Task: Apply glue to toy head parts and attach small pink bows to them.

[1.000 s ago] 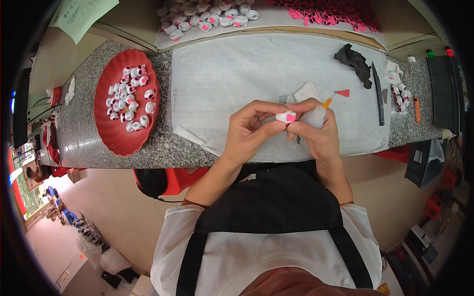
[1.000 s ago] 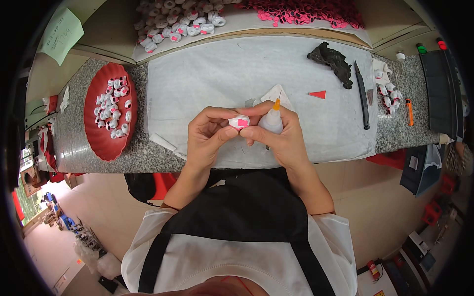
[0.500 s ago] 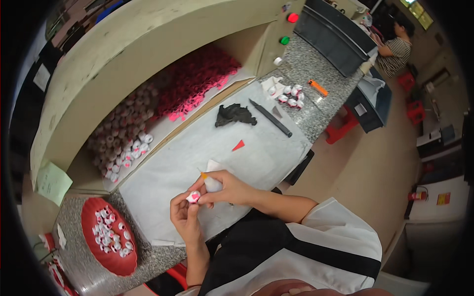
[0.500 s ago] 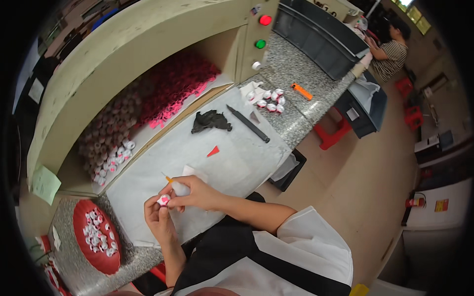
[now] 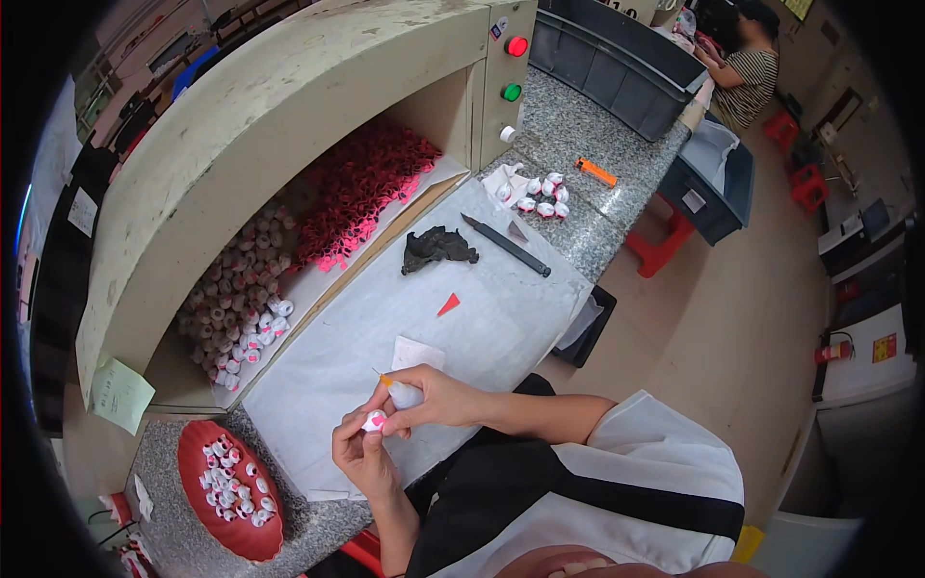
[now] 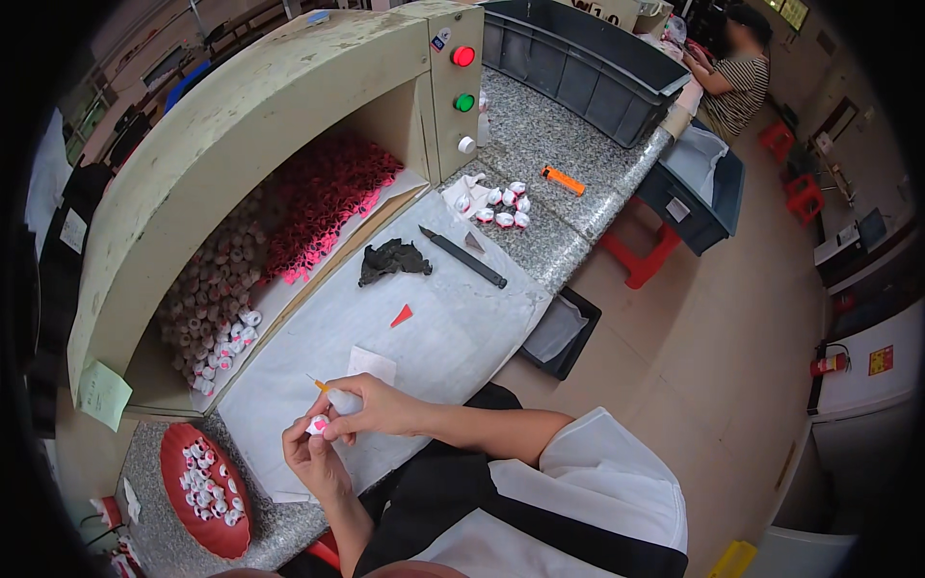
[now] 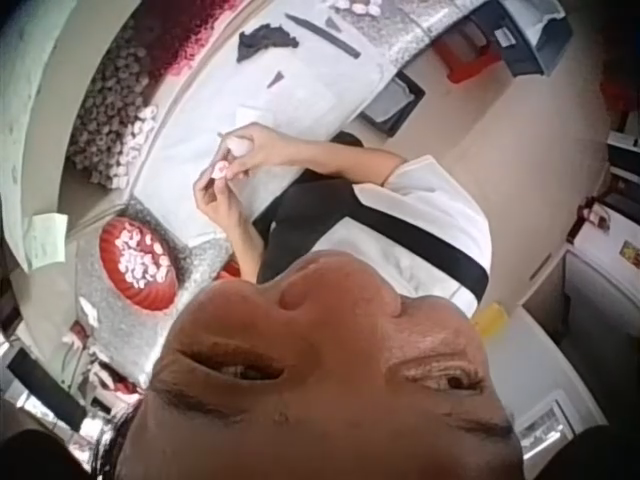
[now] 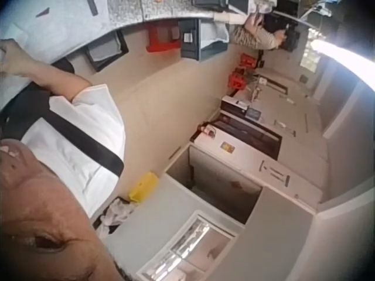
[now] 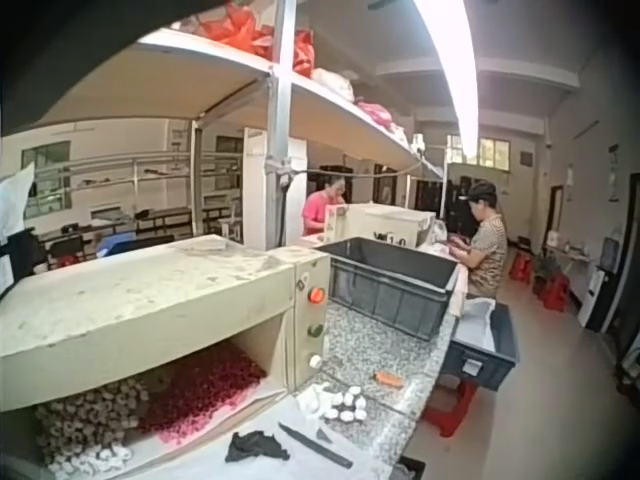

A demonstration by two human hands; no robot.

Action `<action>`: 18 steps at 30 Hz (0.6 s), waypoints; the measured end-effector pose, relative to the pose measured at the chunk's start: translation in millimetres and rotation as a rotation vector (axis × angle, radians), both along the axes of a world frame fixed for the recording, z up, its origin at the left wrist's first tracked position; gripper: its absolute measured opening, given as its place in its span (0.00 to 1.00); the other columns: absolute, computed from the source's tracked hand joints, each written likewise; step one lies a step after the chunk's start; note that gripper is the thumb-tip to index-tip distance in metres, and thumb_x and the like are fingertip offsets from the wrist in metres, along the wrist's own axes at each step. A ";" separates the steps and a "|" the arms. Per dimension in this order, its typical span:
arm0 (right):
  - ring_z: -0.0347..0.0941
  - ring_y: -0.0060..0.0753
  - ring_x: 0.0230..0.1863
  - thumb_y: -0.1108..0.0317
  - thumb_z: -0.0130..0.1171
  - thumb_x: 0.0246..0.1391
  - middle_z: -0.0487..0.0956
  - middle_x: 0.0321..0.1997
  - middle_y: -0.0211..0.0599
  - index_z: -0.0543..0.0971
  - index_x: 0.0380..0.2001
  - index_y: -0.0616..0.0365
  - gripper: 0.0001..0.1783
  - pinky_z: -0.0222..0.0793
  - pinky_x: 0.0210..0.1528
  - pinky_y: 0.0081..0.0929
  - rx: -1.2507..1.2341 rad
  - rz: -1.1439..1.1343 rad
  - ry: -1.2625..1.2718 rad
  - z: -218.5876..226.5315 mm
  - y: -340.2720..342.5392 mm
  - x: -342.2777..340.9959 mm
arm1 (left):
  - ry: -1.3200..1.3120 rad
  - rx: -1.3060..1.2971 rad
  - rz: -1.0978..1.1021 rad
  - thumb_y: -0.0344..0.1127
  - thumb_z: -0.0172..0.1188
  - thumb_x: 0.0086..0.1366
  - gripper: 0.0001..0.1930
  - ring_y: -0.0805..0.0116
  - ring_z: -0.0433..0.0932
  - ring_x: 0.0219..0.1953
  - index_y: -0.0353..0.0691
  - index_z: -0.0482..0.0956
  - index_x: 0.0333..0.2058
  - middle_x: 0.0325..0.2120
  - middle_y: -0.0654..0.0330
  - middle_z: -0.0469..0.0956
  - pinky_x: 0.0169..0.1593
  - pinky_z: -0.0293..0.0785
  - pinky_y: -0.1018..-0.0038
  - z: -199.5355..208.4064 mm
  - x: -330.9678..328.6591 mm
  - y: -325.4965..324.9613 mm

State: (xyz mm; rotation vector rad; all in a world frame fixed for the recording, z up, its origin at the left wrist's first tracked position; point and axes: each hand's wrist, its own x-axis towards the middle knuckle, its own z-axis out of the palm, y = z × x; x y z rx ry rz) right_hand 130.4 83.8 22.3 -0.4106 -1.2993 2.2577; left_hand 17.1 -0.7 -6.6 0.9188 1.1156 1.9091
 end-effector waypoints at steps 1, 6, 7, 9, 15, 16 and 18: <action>0.65 0.17 0.19 0.74 0.57 0.39 0.69 0.18 0.29 0.71 0.33 0.64 0.14 0.62 0.23 0.14 0.000 -0.002 0.001 -0.1 -1.3 0.4 | 0.006 0.039 0.002 0.33 0.57 0.50 0.13 0.73 0.68 0.30 0.35 0.67 0.33 0.29 0.59 0.69 0.34 0.63 0.79 -0.8 0.6 -1.7; 0.66 0.19 0.19 0.76 0.57 0.38 0.69 0.18 0.31 0.72 0.31 0.64 0.12 0.62 0.23 0.14 -0.045 0.052 0.038 -3.8 -1.6 2.5 | 0.037 0.006 0.040 0.34 0.59 0.48 0.13 0.72 0.68 0.30 0.37 0.68 0.32 0.30 0.59 0.68 0.34 0.64 0.78 -0.4 -0.4 -7.9; 0.66 0.19 0.19 0.76 0.57 0.38 0.69 0.18 0.31 0.72 0.31 0.64 0.12 0.62 0.23 0.14 -0.055 0.081 0.037 -3.6 -3.0 0.3 | 0.006 0.017 -0.019 0.34 0.59 0.47 0.14 0.71 0.68 0.30 0.38 0.68 0.32 0.31 0.58 0.68 0.34 0.65 0.77 0.9 -3.1 -11.5; 0.65 0.18 0.19 0.76 0.57 0.37 0.68 0.18 0.30 0.71 0.31 0.63 0.12 0.63 0.22 0.14 -0.047 0.099 0.035 -0.9 -4.0 -1.1 | -0.070 0.037 -0.103 0.32 0.60 0.46 0.14 0.68 0.68 0.33 0.36 0.68 0.31 0.31 0.54 0.69 0.36 0.65 0.75 5.8 -2.1 -13.1; 0.67 0.21 0.21 0.78 0.57 0.35 0.71 0.21 0.34 0.73 0.28 0.65 0.11 0.64 0.22 0.17 0.067 0.006 -0.034 -1.7 -5.0 1.0 | -0.007 0.195 -0.192 0.21 0.57 0.44 0.11 0.64 0.67 0.36 0.33 0.71 0.30 0.31 0.53 0.69 0.41 0.61 0.73 3.3 -8.1 -7.7; 0.66 0.22 0.21 0.78 0.56 0.36 0.71 0.22 0.34 0.72 0.31 0.65 0.13 0.64 0.22 0.17 0.035 0.002 -0.023 -2.9 -3.5 -0.3 | -0.022 0.149 -0.195 0.21 0.57 0.45 0.11 0.65 0.67 0.36 0.33 0.71 0.31 0.31 0.54 0.69 0.42 0.61 0.75 5.8 -8.6 -8.6; 0.66 0.22 0.21 0.79 0.55 0.36 0.71 0.22 0.35 0.72 0.33 0.65 0.14 0.64 0.22 0.17 -0.020 0.046 -0.012 -4.3 -6.4 -6.4 | 0.107 0.005 -0.108 0.22 0.57 0.45 0.11 0.66 0.67 0.37 0.34 0.70 0.31 0.29 0.54 0.70 0.40 0.63 0.73 13.6 -12.9 -10.5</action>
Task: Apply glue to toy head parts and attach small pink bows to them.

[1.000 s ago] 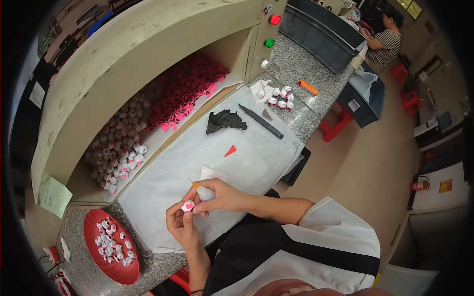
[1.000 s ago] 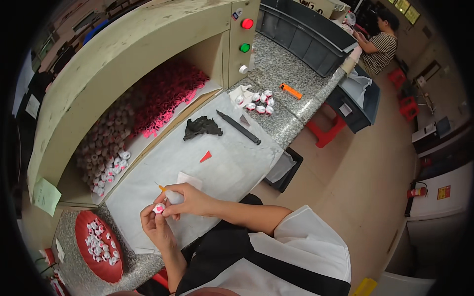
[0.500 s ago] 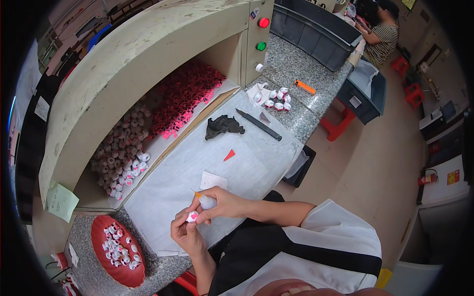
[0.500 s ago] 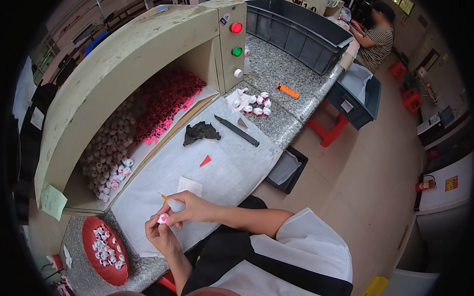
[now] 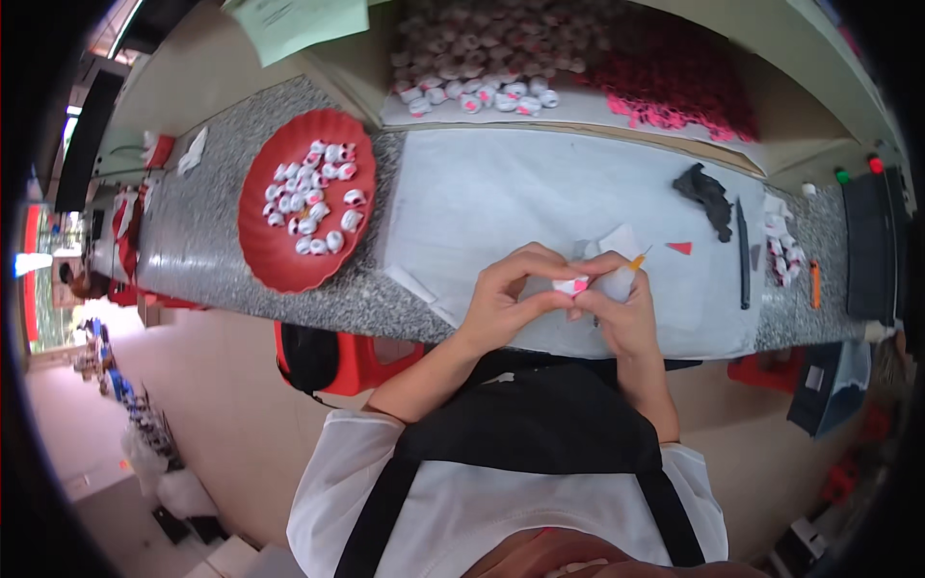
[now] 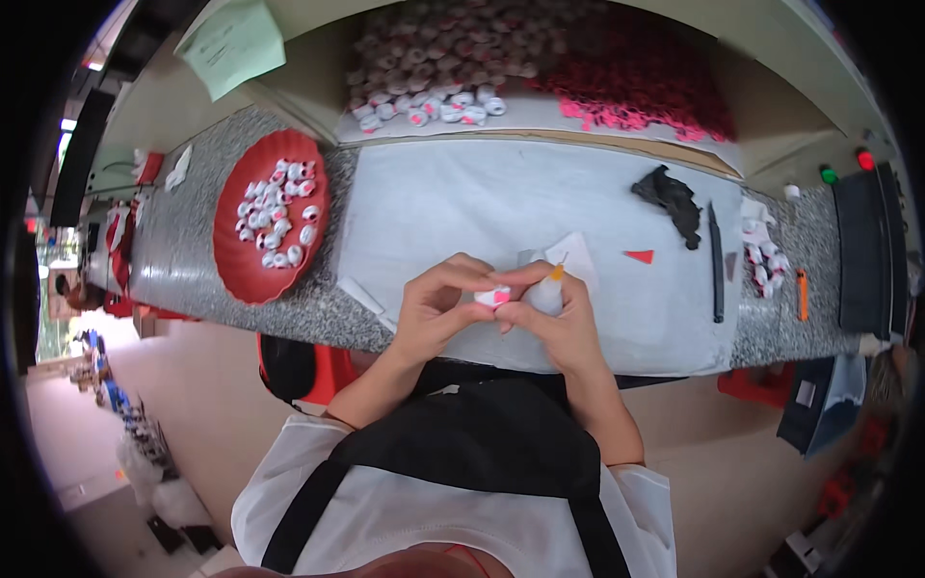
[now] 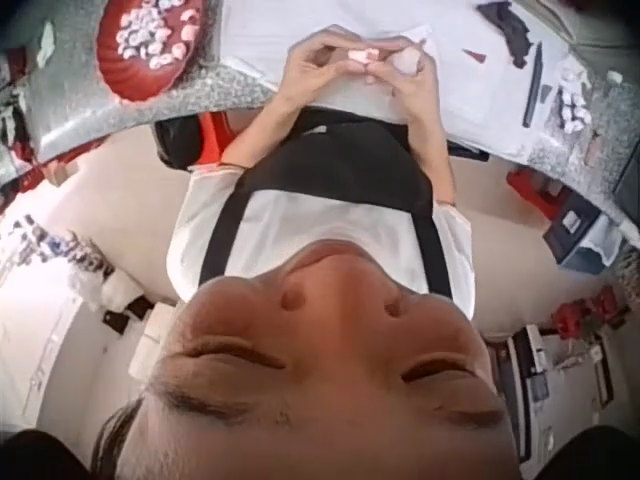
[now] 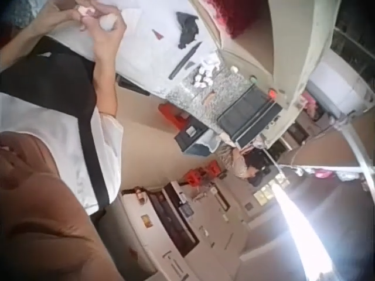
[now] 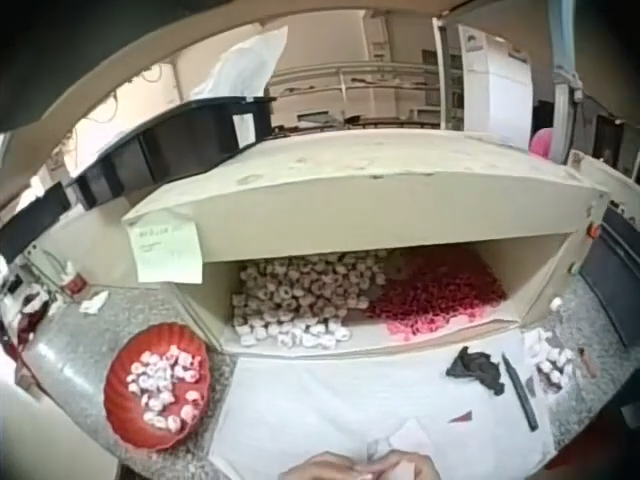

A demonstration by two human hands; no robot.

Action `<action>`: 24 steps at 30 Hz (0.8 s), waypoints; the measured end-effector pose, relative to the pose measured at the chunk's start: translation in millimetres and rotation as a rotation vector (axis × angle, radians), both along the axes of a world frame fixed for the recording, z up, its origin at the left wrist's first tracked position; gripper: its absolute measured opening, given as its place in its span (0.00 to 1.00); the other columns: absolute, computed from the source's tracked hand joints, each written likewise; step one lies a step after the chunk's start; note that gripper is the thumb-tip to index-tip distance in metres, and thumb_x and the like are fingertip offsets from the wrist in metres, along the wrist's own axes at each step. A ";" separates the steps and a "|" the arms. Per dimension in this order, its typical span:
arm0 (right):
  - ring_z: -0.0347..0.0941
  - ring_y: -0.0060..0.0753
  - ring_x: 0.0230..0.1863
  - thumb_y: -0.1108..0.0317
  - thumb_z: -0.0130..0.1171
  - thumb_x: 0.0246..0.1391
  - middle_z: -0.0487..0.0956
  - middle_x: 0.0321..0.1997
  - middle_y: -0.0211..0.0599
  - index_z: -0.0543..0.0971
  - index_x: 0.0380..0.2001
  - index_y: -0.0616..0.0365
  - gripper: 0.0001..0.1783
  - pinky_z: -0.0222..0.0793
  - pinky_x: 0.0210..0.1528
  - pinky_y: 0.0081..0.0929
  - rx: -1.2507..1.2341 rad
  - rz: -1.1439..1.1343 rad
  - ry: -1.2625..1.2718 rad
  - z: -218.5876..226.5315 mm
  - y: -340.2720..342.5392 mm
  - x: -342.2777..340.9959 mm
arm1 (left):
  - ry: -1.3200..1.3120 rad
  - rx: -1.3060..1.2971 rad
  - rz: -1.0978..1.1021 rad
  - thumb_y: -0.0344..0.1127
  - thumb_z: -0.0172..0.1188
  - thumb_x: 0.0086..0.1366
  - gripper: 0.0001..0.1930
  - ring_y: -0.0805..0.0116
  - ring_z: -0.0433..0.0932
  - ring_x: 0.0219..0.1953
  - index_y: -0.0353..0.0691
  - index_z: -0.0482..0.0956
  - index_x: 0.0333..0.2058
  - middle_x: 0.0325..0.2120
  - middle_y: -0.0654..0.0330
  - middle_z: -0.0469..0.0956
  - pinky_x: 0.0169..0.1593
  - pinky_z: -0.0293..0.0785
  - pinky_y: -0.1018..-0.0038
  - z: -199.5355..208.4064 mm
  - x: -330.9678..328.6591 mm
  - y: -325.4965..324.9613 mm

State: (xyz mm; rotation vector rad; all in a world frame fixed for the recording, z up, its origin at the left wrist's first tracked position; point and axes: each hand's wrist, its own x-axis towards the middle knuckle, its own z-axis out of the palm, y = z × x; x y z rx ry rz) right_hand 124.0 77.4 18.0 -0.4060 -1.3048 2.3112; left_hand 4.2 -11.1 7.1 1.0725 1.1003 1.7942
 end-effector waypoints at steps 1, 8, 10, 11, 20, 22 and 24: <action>0.65 0.21 0.21 0.78 0.55 0.37 0.72 0.23 0.36 0.71 0.35 0.65 0.16 0.63 0.23 0.16 0.074 -0.055 -0.063 -1.5 1.5 -6.1 | 0.009 -0.017 0.044 0.22 0.57 0.45 0.11 0.66 0.67 0.37 0.34 0.70 0.31 0.29 0.54 0.70 0.40 0.63 0.73 1.9 -11.0 -2.1; 0.63 0.18 0.19 0.78 0.50 0.38 0.72 0.24 0.38 0.64 0.42 0.66 0.22 0.60 0.25 0.14 0.275 -0.251 -0.220 -10.6 15.6 -5.9 | 0.956 -0.420 0.998 0.27 0.55 0.47 0.17 0.65 0.68 0.41 0.34 0.69 0.38 0.37 0.54 0.70 0.45 0.60 0.74 36.4 -124.8 -48.7; 0.62 0.18 0.18 0.78 0.50 0.38 0.71 0.23 0.36 0.65 0.42 0.65 0.22 0.59 0.24 0.14 0.289 -0.267 -0.232 -11.6 15.8 -7.8 | 1.132 -0.390 0.957 0.27 0.56 0.46 0.16 0.62 0.67 0.41 0.36 0.70 0.37 0.37 0.55 0.70 0.44 0.60 0.72 38.4 -135.1 -51.3; 0.61 0.18 0.18 0.78 0.50 0.38 0.70 0.22 0.35 0.65 0.41 0.65 0.21 0.59 0.23 0.14 0.249 -0.284 -0.240 -11.7 14.7 -8.7 | 1.194 -0.340 0.924 0.27 0.56 0.46 0.15 0.61 0.68 0.40 0.37 0.70 0.36 0.36 0.55 0.71 0.44 0.61 0.72 42.4 -130.9 -40.8; 0.59 0.16 0.20 0.78 0.50 0.38 0.68 0.24 0.32 0.65 0.41 0.64 0.21 0.57 0.21 0.13 0.292 -0.343 -0.178 -16.7 11.0 -7.1 | 1.566 -0.110 0.554 0.28 0.56 0.43 0.11 0.65 0.67 0.34 0.40 0.73 0.30 0.27 0.61 0.71 0.38 0.61 0.72 9.5 -103.6 122.3; 0.59 0.17 0.20 0.79 0.50 0.37 0.67 0.27 0.34 0.62 0.42 0.62 0.23 0.56 0.19 0.12 0.384 -0.339 -0.171 -24.1 12.0 -5.8 | 1.713 -0.188 0.611 0.29 0.57 0.42 0.11 0.66 0.67 0.33 0.42 0.73 0.29 0.27 0.62 0.70 0.38 0.60 0.72 1.4 -103.9 135.8; 0.59 0.18 0.21 0.79 0.48 0.37 0.65 0.31 0.35 0.59 0.43 0.61 0.24 0.57 0.19 0.11 0.294 -0.353 -0.126 -22.5 10.5 -1.9 | 1.791 -0.198 0.665 0.31 0.57 0.42 0.12 0.68 0.66 0.32 0.44 0.73 0.30 0.27 0.63 0.70 0.38 0.59 0.73 -3.9 -107.2 140.8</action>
